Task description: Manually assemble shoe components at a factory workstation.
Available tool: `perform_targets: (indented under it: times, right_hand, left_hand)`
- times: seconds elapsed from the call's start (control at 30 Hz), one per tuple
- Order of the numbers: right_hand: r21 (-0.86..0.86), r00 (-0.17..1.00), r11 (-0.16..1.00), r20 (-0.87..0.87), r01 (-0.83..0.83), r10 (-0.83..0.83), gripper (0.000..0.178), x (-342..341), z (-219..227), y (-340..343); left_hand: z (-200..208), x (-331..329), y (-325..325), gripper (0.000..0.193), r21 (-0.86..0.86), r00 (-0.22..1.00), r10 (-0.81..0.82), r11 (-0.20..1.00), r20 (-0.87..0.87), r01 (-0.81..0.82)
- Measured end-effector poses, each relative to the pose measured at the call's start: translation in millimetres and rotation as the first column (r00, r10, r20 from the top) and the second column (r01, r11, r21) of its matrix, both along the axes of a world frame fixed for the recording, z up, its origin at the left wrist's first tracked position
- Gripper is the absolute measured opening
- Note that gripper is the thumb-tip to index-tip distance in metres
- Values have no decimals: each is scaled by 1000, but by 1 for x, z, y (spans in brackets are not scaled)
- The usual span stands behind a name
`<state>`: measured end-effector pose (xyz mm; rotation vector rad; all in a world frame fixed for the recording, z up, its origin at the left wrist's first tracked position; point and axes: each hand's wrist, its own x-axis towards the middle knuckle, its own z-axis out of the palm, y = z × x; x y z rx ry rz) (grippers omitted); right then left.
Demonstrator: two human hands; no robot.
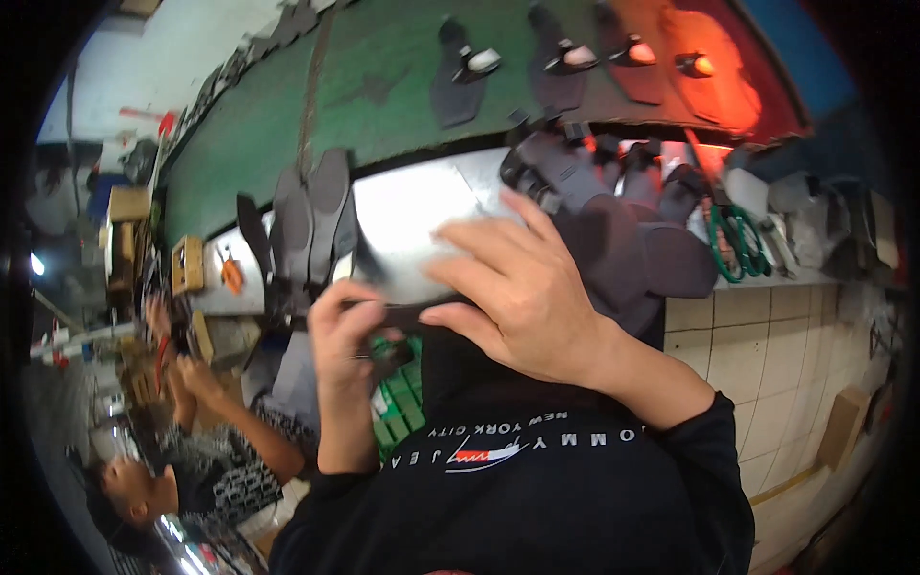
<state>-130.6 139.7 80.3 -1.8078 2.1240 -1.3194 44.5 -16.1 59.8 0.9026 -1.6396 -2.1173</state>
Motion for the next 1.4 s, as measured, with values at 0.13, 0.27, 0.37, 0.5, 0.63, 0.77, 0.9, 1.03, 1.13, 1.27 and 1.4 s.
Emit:
perform_targets:
  times: [0.13,0.27,0.37,0.5,0.63,0.77,0.9,1.03,1.13,1.27,1.4]
  right_hand:
    - [-464,951,834,61,297,-304,24,-29,-13,7]
    - [16,962,963,53,268,-269,39,7,-93,-45]
    - [251,912,884,8,395,-410,48,12,-122,-54]
    - [316,921,872,-20,374,-388,52,6,-134,-55]
    - [203,875,918,291,340,-388,40,10,-115,-37]
    - [-109,639,963,766,247,-78,35,24,-85,-2]
    - [-243,607,959,744,-145,281,51,43,-65,11]
    - [-160,521,966,818,-202,244,60,48,-65,10]
    - [-192,662,977,722,-90,203,60,49,-85,3]
    - [-208,673,975,711,-73,203,55,47,-75,10]
    - [-230,631,967,737,-106,244,50,44,-75,10]
  left_hand:
    - [-15,16,-18,39,267,892,370,915,-260,-302]
    - [-22,14,-6,46,446,851,498,808,-169,-384]
    - [-26,-8,4,10,570,880,476,725,-7,-387]
    - [-17,-19,2,11,676,918,397,673,13,-301]
    - [-29,-16,-13,26,751,837,545,568,-38,-336]
    - [-47,-9,-27,31,879,787,607,427,-106,-211]
    - [-59,-6,-21,15,827,841,408,557,-355,79]
    - [-54,-31,-1,24,797,893,280,589,-353,131]
    - [-81,-28,-15,28,724,887,32,592,-460,355]
    - [-64,-31,16,37,881,889,409,472,-206,-13]
    - [-82,-30,12,34,860,880,386,508,-276,47]
